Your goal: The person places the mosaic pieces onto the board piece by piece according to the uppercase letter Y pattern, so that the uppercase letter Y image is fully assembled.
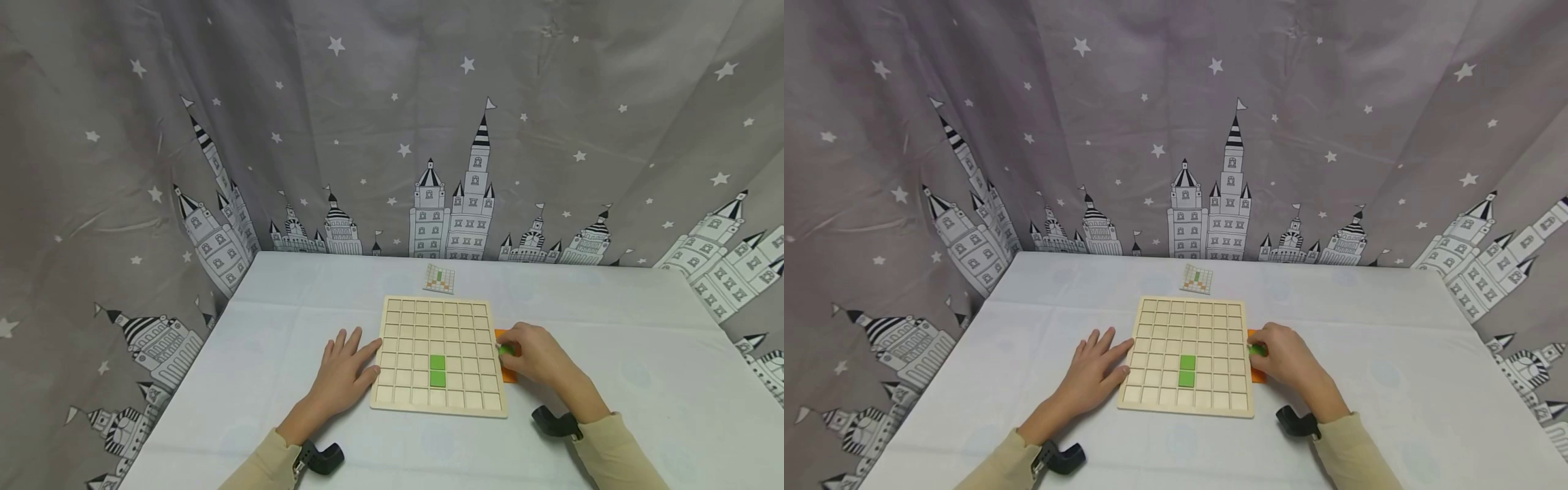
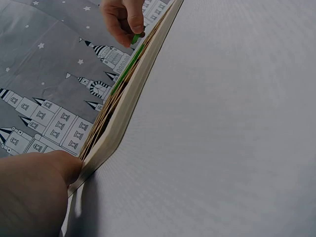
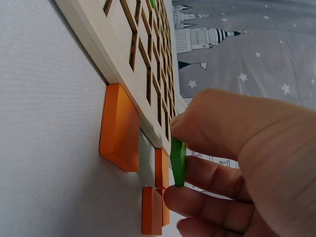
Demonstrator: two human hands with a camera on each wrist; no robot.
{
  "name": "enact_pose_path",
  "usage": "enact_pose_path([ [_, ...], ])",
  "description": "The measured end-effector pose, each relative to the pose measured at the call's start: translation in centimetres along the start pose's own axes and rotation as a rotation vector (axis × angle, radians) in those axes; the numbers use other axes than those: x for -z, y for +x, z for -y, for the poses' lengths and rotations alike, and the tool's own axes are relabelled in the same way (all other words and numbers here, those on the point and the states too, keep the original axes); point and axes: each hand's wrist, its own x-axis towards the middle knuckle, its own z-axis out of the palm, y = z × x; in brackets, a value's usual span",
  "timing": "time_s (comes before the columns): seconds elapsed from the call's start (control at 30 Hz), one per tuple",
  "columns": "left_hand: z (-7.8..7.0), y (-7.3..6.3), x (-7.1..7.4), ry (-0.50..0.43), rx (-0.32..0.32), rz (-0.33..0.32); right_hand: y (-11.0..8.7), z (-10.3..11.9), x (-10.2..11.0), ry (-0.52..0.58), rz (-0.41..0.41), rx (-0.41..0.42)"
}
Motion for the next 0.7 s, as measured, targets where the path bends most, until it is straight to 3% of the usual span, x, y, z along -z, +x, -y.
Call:
enact_pose_path([
  [0.7, 0.23, 0.10, -0.16, 0.004, -0.002, -0.001, 0.05, 0.32, 0.14, 0.009, 0.003, 0.008],
])
